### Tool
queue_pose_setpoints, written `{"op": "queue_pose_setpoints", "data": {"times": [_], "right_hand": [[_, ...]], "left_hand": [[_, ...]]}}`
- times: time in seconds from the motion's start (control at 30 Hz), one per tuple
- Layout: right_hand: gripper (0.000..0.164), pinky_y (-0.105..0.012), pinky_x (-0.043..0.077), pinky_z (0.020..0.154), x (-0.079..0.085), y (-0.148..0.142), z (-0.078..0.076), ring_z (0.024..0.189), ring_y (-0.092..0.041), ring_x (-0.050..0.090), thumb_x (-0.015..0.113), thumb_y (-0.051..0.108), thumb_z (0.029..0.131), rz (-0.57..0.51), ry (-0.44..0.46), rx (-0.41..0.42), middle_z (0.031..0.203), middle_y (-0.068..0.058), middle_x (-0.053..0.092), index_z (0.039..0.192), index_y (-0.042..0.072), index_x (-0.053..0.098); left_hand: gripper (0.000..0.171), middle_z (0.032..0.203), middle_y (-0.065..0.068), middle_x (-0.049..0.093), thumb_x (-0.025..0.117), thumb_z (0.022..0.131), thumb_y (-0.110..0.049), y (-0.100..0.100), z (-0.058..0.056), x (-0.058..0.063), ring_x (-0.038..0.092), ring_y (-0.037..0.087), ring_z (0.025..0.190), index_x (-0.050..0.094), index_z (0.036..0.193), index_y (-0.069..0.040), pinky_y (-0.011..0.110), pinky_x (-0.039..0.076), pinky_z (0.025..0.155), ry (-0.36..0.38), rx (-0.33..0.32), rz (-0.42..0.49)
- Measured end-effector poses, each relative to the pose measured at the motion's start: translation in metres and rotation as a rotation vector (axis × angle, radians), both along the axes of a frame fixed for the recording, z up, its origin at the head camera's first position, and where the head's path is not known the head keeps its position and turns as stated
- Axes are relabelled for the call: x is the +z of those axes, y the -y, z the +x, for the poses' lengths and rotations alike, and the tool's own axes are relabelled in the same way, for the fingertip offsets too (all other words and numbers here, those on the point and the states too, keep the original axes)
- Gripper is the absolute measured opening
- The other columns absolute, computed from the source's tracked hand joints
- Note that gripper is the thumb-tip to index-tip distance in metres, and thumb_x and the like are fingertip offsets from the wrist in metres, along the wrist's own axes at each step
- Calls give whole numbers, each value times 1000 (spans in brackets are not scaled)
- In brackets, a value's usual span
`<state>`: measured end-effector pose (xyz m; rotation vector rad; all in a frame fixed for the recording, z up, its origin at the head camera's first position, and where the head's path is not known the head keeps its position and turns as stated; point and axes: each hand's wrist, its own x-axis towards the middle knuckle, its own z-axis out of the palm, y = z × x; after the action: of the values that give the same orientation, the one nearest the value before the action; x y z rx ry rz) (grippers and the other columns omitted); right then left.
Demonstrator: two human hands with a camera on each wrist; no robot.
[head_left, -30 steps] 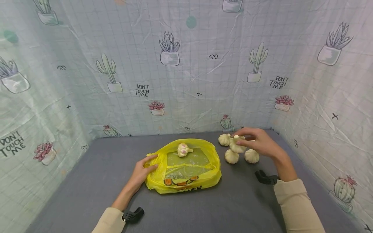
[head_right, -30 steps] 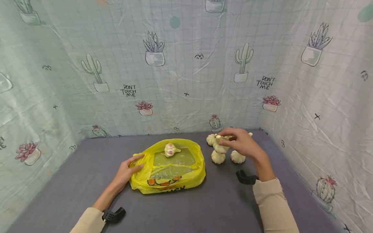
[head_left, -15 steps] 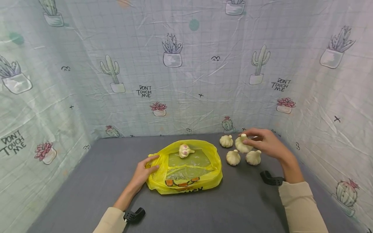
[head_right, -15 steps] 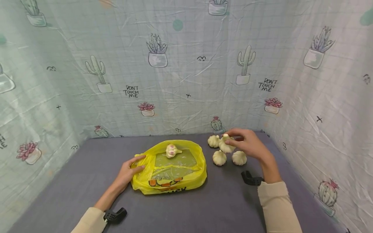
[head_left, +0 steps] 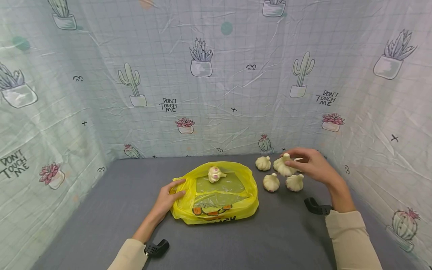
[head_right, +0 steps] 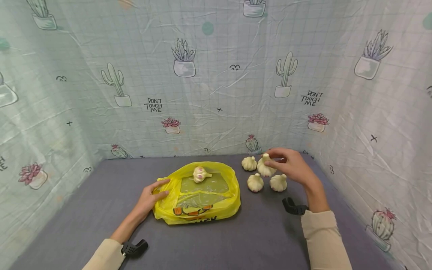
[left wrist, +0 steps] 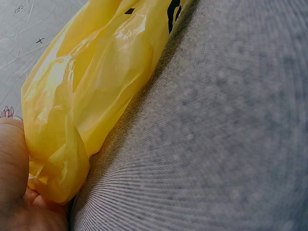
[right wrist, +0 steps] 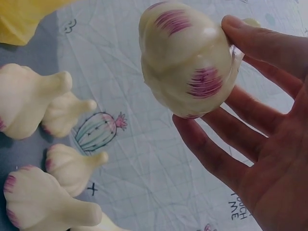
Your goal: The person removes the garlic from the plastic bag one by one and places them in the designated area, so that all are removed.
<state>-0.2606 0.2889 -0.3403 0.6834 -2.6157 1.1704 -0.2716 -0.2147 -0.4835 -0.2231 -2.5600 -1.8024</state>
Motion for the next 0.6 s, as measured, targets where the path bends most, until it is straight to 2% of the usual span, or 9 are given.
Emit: {"op": "queue_pose_setpoints", "data": {"times": [0.13, 0.3, 0.5, 0.6], "right_hand": [[26, -21, 57, 82, 1, -4, 1, 102, 13, 61, 70, 19, 100, -1, 2, -36, 120, -12, 73, 123, 7, 74], [24, -19, 56, 82, 1, -8, 0, 101, 14, 61, 71, 16, 99, 2, -39, -40, 116, -10, 75, 121, 7, 75], [26, -28, 59, 71, 0, -14, 1, 91, 6, 68, 72, 15, 98, -22, -32, -47, 110, 9, 74, 121, 4, 75], [26, -27, 57, 69, 0, -18, 2, 90, 6, 69, 72, 15, 97, -13, -29, -69, 113, 2, 75, 121, 5, 75]], "left_hand": [[51, 161, 16, 45, 68, 100, -13, 0, 0, 0, 31, 37, 155, 56, 149, -9, 55, 38, 118, 1, 3, -2], [50, 160, 15, 47, 68, 99, -14, 0, -1, 0, 29, 35, 157, 58, 148, -10, 56, 34, 121, 0, 1, 15], [49, 161, 15, 46, 68, 99, -14, 0, 0, 0, 27, 35, 157, 58, 148, -10, 56, 33, 122, 2, -1, 13], [50, 161, 15, 46, 68, 99, -14, 0, 0, 0, 27, 35, 157, 58, 148, -10, 56, 33, 122, 2, -1, 16]]}}
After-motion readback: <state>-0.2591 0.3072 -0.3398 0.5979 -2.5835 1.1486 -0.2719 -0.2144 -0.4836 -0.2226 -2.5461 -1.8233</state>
